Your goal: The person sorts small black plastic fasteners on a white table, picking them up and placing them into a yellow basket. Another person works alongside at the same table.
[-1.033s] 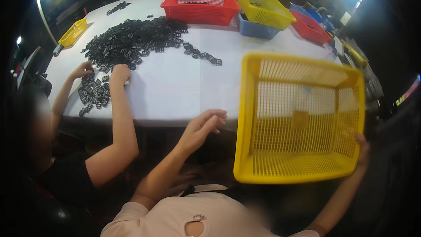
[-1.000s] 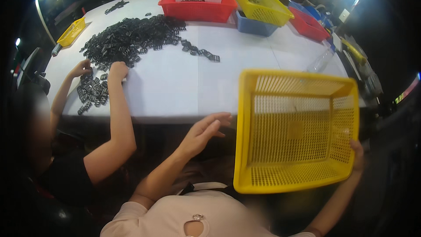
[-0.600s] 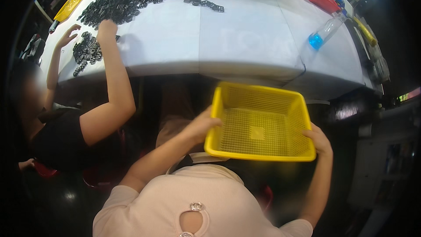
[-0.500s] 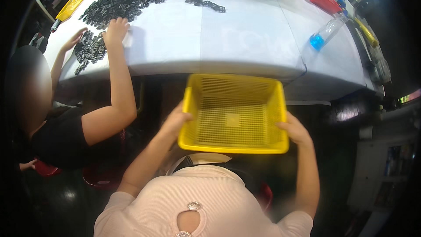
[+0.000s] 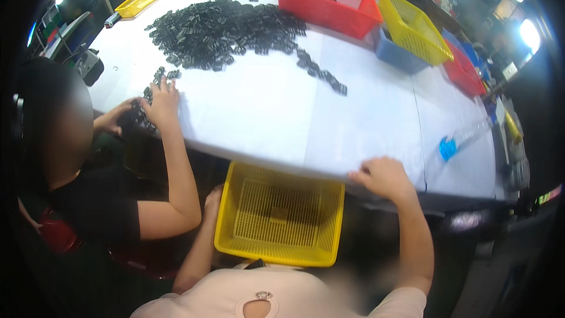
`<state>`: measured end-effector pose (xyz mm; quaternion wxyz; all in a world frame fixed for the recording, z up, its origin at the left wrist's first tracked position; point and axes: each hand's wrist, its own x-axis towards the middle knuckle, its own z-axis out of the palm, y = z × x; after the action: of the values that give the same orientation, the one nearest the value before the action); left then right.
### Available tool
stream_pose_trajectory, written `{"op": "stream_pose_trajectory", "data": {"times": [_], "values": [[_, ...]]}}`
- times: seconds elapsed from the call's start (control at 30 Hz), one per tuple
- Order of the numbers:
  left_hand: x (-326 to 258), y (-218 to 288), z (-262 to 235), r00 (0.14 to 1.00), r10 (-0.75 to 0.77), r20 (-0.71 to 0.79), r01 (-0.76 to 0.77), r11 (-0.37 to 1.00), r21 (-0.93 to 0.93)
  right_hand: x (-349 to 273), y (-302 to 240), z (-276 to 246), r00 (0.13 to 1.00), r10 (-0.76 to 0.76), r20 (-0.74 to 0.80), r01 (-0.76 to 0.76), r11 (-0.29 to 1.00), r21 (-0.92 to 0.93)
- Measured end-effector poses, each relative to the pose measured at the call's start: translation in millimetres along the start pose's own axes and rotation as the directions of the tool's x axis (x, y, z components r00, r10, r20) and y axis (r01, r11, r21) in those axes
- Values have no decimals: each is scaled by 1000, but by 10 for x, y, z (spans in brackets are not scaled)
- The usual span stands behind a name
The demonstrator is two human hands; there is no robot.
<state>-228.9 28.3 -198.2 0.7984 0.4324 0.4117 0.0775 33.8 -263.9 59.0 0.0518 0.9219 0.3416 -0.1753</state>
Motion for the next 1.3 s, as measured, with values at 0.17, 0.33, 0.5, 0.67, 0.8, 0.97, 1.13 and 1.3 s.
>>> {"op": "stream_pose_trajectory", "data": {"times": [0.17,0.33,0.5,0.67,0.8,0.97,1.13,1.3], "values": [[1055,501,-39,967,248,-63,-245,968,45,2144,-360,-796,889,-258,-379,377,882,283],[1269,2589,-104,645,762,-49,-671,535,-514,4244,-932,-1165,584,-368,-724,600,796,79],[917,2726,-424,541,841,26,-346,251,-904,5385,-1320,-1415,688,-259,-678,455,882,125],[609,2649,-579,506,853,-130,-550,203,-810,6041,-1469,-1570,811,-367,-455,479,864,157],[466,2486,-405,524,818,-235,-768,335,-547,6061,-1571,-1564,830,-471,-298,532,830,168],[547,2506,65,637,764,102,-233,317,-919,5637,-1648,-1619,872,-459,-169,481,866,136],[1388,2709,897,597,588,546,646,51,-762,5116,-1430,-1475,854,-484,-189,504,860,76],[2231,2904,1040,329,693,641,415,503,-758,4569,-1252,-1298,761,-627,-164,643,763,64]]}}
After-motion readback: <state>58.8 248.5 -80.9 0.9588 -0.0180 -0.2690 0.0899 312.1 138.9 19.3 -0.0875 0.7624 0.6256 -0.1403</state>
